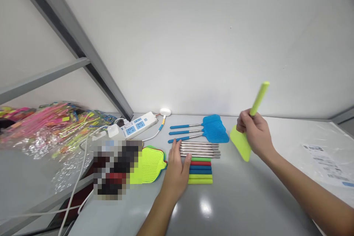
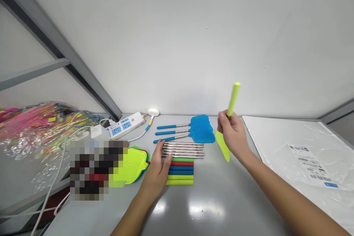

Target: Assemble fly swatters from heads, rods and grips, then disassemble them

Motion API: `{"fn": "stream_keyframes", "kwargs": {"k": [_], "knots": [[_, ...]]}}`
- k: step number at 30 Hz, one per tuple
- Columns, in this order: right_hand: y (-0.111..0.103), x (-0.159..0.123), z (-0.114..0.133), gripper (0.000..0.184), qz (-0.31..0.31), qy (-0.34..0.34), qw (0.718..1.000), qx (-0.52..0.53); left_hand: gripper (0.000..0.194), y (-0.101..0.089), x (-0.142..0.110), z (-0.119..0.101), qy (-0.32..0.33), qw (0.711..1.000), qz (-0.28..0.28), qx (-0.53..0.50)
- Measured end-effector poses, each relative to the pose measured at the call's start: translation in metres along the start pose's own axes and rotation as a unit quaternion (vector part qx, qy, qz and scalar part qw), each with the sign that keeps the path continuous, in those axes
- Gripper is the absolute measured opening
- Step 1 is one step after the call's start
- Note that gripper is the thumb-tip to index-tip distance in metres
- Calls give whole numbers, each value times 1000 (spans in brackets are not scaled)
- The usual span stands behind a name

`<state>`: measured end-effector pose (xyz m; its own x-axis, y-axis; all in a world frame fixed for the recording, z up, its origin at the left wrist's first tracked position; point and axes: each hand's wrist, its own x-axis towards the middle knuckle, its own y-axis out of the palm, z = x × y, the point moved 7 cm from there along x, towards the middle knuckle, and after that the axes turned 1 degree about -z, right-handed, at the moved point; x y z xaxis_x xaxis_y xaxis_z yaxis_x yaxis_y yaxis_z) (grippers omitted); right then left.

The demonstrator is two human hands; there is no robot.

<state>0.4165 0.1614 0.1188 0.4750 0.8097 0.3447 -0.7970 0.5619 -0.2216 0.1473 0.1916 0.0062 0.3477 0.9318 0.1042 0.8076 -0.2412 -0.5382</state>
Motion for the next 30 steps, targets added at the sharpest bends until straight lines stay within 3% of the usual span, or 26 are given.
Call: {"fn": "stream_keyframes", "kwargs": {"k": [2, 4, 12, 22, 30], "knots": [[-9, -17, -6, 28, -45, 34, 990, 127, 57, 0, 2, 0, 0, 1000, 0, -2], [-6, -30, -11, 28, -54, 47, 981, 179, 56, 0, 5, -1, 0, 1000, -2, -3], [15, -42, -16, 28, -94, 27, 974, 204, 56, 3, 6, -2, 9, 999, -7, 32], [42, -56, -6, 28, -71, 7, 969, 236, 54, 3, 5, -5, 15, 1000, 3, 27], [41, -62, -4, 24, -77, -10, 968, 237, 55, 2, 3, -1, 9, 1000, -3, 6]]}}
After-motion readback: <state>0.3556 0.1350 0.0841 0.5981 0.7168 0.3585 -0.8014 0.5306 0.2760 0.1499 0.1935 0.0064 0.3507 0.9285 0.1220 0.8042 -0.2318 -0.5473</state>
